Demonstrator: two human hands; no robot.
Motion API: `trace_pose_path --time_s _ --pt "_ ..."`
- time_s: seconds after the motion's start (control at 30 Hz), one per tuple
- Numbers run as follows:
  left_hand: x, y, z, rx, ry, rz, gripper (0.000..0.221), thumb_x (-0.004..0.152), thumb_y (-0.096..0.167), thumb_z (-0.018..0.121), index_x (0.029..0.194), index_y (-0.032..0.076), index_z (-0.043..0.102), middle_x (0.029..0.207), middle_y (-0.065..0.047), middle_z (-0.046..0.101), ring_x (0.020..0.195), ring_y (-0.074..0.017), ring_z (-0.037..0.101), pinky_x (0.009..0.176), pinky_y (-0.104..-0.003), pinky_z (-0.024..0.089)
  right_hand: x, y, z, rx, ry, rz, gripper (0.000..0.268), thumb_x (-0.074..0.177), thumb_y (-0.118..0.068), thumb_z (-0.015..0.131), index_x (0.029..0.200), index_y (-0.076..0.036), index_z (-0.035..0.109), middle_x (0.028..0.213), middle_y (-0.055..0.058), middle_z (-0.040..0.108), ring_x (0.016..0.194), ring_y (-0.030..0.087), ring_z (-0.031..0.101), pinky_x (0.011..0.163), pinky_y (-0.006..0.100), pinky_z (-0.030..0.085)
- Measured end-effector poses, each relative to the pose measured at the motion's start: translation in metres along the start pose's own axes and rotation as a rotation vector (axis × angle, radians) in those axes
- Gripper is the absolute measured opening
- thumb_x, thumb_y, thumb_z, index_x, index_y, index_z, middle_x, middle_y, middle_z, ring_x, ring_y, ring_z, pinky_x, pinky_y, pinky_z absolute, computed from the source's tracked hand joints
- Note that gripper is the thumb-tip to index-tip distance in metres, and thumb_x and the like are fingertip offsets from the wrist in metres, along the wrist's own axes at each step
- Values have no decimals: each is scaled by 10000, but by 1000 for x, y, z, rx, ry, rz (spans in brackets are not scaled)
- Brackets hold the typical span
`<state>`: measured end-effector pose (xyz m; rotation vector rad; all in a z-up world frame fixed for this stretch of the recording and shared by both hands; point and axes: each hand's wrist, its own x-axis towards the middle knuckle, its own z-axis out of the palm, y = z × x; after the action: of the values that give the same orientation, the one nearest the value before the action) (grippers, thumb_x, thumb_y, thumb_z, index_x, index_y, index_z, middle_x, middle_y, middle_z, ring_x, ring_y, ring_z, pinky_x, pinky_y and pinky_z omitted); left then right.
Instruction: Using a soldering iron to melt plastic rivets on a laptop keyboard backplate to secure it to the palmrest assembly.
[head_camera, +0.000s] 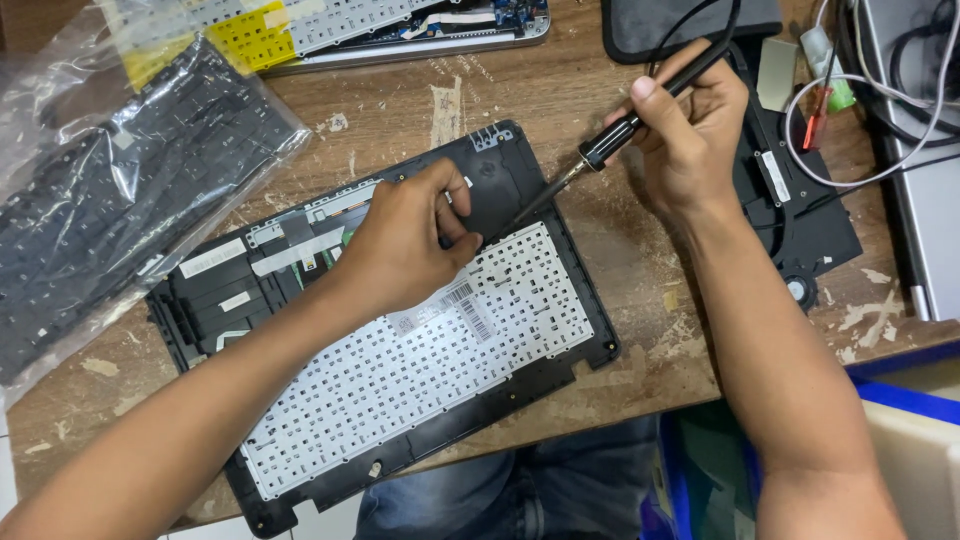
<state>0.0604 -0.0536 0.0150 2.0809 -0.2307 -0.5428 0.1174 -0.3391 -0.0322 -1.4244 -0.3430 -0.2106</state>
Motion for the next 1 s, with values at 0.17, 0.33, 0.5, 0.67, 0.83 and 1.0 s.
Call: trace_pose_path --time_s 0.17,0.33,0.5,0.67,0.83,1.0 --pt "0 4 -2 15 -11 -29 283 840 46 810 951 122 561 759 -52 748 686 -163 728 605 -327 536 -1 0 0 -11 15 12 177 1045 -92 699 968 -90 540 816 95 639 765 241 741 642 367 669" --pt "-1 5 -2 9 -13 -28 303 832 42 808 953 123 542 786 -65 787 702 -175 755 624 -334 553 -1 -1 1 1 -12 7 179 1057 -73 682 975 -84 523 821 105 632 769 249 743 569 356 653" --pt "0 4 -1 -20 -15 -45 300 842 25 804 962 121 546 724 -42 748 636 -155 713 588 -318 521 0 0 -1 -52 -27 -34 182 1055 -79 691 992 -84 520 822 100 623 760 238 730 686 359 668" --pt "1 -1 2 -11 0 -27 293 841 44 805 947 133 547 713 -27 724 625 -155 672 594 -325 479 0 -2 -1 -85 -30 -46 183 1053 -58 679 986 -73 509 827 119 627 770 260 738 702 386 681" --pt "-1 3 1 -3 12 -22 277 847 52 794 946 133 548 723 -36 719 652 -166 679 612 -332 499 0 -8 2 -112 -48 -65 188 1057 -46 669 981 -61 497 831 146 640 769 276 746 665 374 667" --pt "-1 0 2 0 23 -9 254 858 85 783 940 130 546 726 -31 732 626 -164 668 596 -340 479 0 -10 2 -123 -58 -76 192 1060 -62 682 984 -56 505 829 140 636 768 272 752 629 369 674"
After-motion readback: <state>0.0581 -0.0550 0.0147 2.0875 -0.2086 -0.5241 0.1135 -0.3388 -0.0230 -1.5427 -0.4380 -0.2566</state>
